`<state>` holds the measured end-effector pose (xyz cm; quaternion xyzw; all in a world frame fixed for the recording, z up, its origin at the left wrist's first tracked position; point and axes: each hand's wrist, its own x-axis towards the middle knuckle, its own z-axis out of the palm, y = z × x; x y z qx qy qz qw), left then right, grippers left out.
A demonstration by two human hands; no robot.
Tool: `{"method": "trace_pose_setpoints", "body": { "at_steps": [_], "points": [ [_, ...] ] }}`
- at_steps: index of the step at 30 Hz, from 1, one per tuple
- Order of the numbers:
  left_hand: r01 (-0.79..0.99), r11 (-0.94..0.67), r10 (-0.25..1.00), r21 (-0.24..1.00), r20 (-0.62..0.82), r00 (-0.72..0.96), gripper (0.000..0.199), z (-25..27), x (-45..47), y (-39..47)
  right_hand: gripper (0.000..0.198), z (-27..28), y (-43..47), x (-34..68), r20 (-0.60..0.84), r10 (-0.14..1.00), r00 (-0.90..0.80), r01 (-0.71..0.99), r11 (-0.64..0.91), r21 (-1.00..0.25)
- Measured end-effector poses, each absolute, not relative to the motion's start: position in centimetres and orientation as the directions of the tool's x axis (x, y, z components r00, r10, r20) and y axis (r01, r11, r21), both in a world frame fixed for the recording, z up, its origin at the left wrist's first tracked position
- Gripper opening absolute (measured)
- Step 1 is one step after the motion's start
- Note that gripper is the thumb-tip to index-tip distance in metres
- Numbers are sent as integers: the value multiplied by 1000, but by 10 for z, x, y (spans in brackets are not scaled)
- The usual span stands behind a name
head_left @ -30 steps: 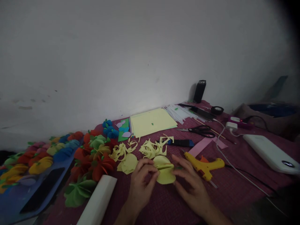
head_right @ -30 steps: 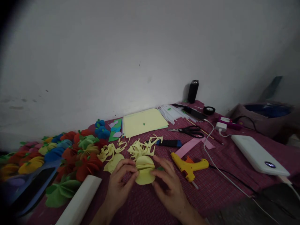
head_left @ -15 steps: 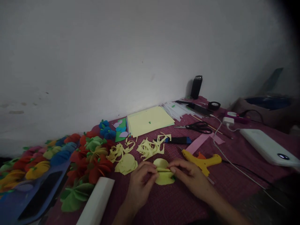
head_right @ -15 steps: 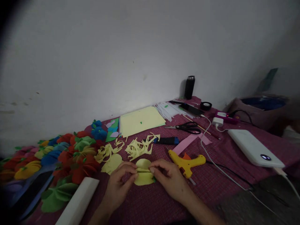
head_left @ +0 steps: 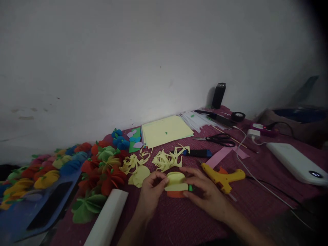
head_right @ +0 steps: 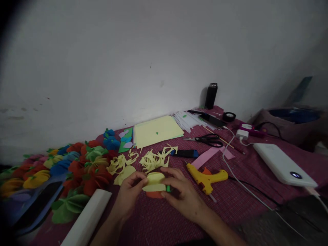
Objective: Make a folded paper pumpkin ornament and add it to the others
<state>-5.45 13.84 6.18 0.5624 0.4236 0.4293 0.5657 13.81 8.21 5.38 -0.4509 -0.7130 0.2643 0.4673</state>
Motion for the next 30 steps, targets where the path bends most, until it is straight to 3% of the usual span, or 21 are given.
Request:
{"method": "trace_pose_setpoints", "body": {
  "at_steps": [4,8,12,15,18,23,30],
  "points": [
    [-39,50,958,998,-37,283,18,60,-54,137,16,54,85,133,381,914,-137,362,404,-840],
    [-40,21,965,999,-10,263,18,61,-54,138,10,54,85,127,294,956,-9,248,287,-925],
    [94,-159,943,983,122,311,24,66,-57,137,21,52,86,121,78,997,28,17,78,-997],
    [193,-200,940,961,133,313,33,70,-59,134,28,48,89,118,-79,996,37,-187,-70,-980],
    [187,-178,937,966,109,332,32,72,-60,131,29,45,91,117,-91,993,71,-251,-71,-965],
    [33,-49,836,998,23,548,29,74,-59,131,28,45,92,114,-79,990,116,-205,-54,-977],
    [-93,71,803,993,-2,596,30,76,-59,132,25,40,94,116,-114,988,103,-305,-78,-949]
  ]
}}
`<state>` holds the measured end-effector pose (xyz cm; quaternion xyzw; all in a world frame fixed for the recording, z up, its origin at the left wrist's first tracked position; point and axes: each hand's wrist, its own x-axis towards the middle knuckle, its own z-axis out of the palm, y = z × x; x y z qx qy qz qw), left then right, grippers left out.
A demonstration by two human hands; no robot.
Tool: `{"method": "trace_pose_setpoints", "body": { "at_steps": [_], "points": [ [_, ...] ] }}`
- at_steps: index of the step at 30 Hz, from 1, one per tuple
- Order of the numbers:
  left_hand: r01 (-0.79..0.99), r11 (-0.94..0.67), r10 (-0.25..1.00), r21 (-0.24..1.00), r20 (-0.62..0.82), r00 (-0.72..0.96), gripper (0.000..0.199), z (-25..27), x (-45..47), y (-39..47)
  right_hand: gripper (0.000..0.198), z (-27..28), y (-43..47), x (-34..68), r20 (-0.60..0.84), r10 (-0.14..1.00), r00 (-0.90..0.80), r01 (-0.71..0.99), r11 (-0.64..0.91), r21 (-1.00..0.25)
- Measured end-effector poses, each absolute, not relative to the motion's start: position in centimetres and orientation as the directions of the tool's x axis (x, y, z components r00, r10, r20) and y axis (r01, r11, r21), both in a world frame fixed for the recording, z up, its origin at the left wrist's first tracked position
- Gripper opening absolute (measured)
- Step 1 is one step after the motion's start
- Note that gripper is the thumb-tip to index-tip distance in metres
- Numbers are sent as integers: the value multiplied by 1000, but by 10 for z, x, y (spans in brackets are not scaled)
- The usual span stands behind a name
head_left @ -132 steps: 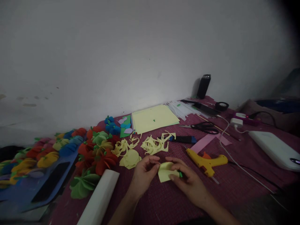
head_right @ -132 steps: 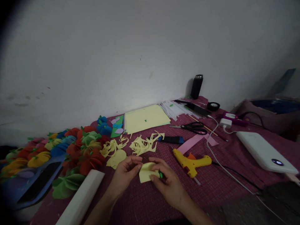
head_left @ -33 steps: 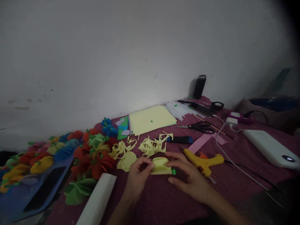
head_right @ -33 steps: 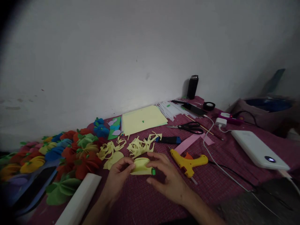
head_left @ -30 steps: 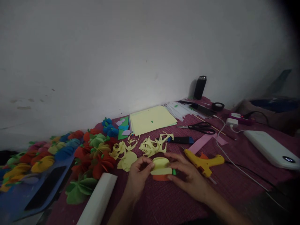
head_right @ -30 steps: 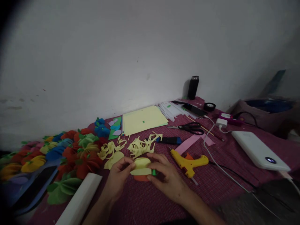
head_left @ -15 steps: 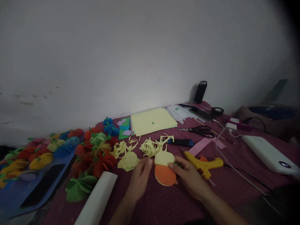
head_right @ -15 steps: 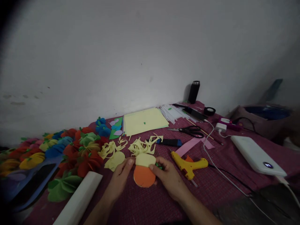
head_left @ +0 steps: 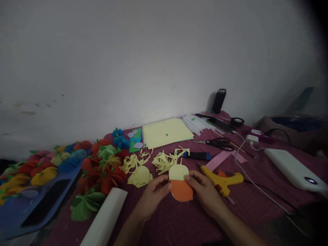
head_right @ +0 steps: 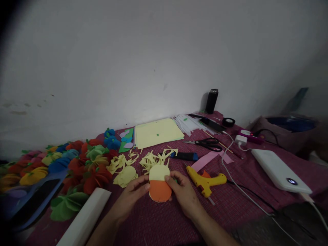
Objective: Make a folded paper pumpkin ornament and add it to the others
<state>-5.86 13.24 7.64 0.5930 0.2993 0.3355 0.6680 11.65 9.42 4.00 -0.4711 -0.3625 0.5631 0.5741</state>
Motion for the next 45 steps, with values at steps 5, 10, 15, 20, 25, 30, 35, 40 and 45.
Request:
{"method": "trace_pose_setpoints", "body": {
  "at_steps": [5,10,15,20,25,30,35,40,45],
  "points": [
    [-111,134,740,985,-25,672,37,79,-58,131,23,38,94,120,-105,987,121,-343,-57,-938],
    [-89,150,750,985,-55,659,37,78,-58,132,26,40,92,119,-133,987,87,-337,-96,-937],
    [-99,191,789,977,-93,607,36,74,-58,133,21,37,92,120,-153,981,123,-407,-90,-909],
    [-71,181,810,981,-107,576,38,69,-55,134,22,39,91,119,-169,981,92,-467,-107,-878],
    [-59,149,857,987,-99,505,32,59,-55,138,30,44,88,116,-168,982,90,-493,-103,-864],
    [-68,119,903,990,-80,422,30,57,-57,140,42,42,87,114,-96,989,112,-413,-42,-910],
    [-151,192,910,970,-118,398,28,59,-58,142,32,32,82,123,146,972,187,37,141,-989],
    [-234,280,904,931,-173,391,27,63,-57,141,35,30,71,136,538,837,103,617,371,-694],
    [-272,355,885,895,-227,406,28,68,-57,140,35,32,71,136,623,777,-84,753,459,-471]
  ]
}}
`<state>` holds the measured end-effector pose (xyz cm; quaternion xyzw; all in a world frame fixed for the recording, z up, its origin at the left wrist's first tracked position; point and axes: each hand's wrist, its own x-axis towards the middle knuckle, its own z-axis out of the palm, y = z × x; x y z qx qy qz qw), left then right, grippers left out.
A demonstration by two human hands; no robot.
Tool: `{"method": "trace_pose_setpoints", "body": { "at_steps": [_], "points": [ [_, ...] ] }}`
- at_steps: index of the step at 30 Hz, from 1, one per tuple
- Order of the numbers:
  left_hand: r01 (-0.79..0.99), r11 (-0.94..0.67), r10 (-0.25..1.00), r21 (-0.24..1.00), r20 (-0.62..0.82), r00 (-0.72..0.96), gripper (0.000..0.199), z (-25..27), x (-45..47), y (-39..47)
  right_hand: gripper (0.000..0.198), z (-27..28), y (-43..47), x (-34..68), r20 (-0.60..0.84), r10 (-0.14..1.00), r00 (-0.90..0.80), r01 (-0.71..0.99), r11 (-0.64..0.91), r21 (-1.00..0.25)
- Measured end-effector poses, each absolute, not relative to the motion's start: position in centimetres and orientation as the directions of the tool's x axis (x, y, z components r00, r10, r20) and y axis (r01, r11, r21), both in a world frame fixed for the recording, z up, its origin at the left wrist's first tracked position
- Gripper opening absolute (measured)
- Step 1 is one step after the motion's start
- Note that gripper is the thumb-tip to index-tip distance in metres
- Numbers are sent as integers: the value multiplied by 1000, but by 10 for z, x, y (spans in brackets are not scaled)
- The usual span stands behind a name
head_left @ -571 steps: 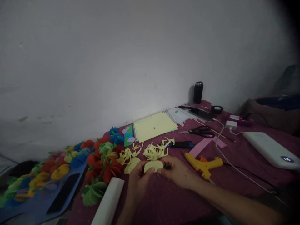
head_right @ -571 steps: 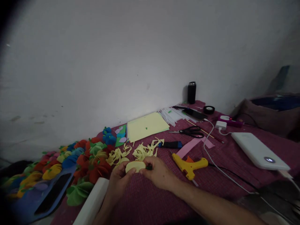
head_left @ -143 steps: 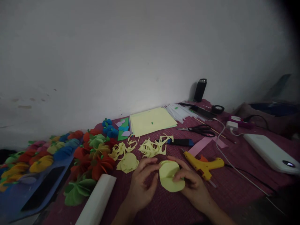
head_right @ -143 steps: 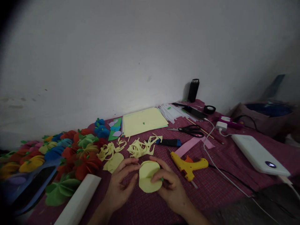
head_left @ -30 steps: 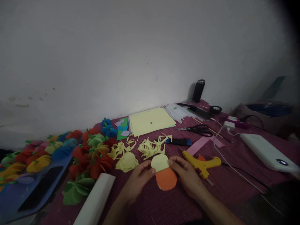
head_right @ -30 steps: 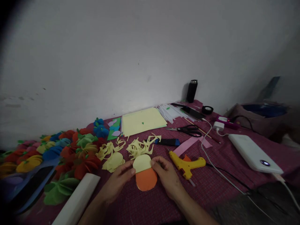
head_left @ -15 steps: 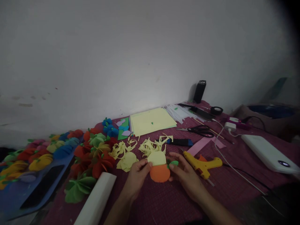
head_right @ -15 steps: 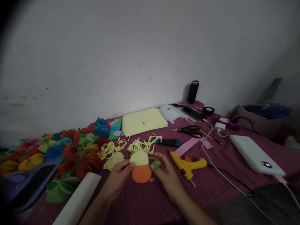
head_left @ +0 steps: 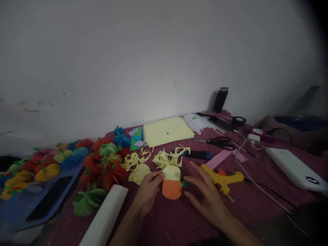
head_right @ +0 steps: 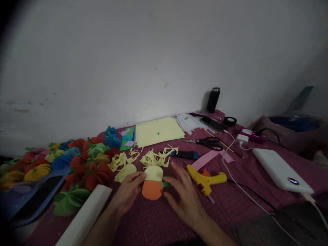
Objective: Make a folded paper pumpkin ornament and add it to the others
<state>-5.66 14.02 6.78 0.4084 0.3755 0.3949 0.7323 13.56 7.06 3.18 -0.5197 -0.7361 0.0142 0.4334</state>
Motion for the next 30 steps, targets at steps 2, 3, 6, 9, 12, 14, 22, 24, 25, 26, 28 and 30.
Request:
{"method": "trace_pose_setpoints", "body": {
  "at_steps": [2,3,6,9,12,14,22,24,25,26,28,30],
  "points": [
    [-285,377,880,881,-244,408,26,68,-57,140,33,32,72,134,628,769,-124,760,480,-438],
    [-290,383,880,877,-250,405,26,67,-56,140,32,32,73,134,625,768,-140,758,489,-431],
    [-301,392,880,870,-258,399,25,66,-56,140,31,33,74,133,623,758,-195,738,532,-416],
    [-301,400,875,866,-263,406,28,67,-55,141,31,35,74,132,633,737,-237,713,574,-402],
    [-286,402,875,870,-273,400,29,69,-55,141,29,37,74,130,633,733,-250,693,592,-411],
    [-277,402,877,872,-280,391,29,70,-55,141,28,37,74,129,628,736,-253,687,594,-419],
    [-277,399,877,874,-275,394,28,68,-54,140,30,34,75,125,633,720,-284,694,610,-383],
    [-275,397,877,876,-274,395,28,67,-55,140,29,34,75,125,630,721,-288,691,612,-384],
    [-273,397,876,876,-273,397,28,67,-55,140,29,34,75,125,632,718,-292,685,618,-385],
    [-271,396,876,877,-272,399,28,67,-55,141,29,35,75,125,636,714,-293,679,624,-387],
    [-269,393,875,879,-268,403,29,67,-56,141,30,35,74,124,633,717,-290,672,624,-399],
    [-267,389,875,882,-263,406,29,66,-56,141,28,36,74,124,626,726,-286,671,618,-410]
  ]
}}
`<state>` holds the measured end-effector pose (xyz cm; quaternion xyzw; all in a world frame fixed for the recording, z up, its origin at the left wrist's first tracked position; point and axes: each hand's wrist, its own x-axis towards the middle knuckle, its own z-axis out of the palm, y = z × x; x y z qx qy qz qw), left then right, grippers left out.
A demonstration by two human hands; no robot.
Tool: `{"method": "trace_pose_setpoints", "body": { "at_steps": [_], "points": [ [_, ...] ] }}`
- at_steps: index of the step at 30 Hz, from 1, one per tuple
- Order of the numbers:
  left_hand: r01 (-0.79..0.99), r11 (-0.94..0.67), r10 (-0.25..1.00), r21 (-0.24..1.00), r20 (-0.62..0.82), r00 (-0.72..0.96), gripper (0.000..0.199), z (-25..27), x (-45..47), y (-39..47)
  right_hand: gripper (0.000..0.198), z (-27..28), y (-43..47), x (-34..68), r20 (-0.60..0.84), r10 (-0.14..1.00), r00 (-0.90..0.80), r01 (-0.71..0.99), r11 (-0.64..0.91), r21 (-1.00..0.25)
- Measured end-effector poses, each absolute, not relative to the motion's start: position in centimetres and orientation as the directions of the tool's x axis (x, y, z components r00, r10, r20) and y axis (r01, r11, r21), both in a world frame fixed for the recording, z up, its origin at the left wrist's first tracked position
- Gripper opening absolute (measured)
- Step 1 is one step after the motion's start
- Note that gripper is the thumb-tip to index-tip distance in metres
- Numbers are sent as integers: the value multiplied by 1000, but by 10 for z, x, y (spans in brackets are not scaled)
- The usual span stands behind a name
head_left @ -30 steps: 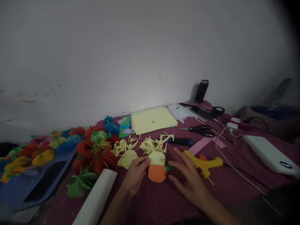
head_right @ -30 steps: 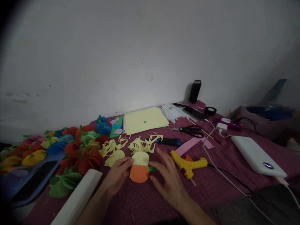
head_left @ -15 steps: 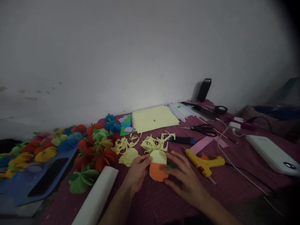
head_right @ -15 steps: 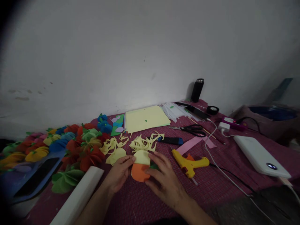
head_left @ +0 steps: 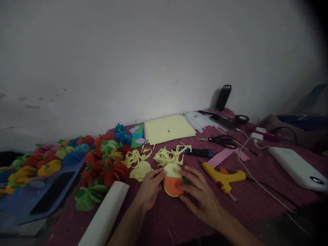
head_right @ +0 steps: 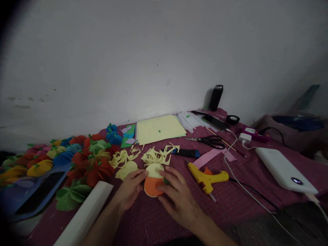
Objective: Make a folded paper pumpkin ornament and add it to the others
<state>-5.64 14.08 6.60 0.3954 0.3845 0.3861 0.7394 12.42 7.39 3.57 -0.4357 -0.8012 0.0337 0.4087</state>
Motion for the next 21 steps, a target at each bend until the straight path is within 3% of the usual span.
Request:
{"method": "trace_pose_setpoints", "body": {
  "at_steps": [21],
  "points": [
    [-219,368,892,904,-277,358,28,63,-54,141,19,42,72,117,657,728,-196,691,578,-434]
  ]
}}
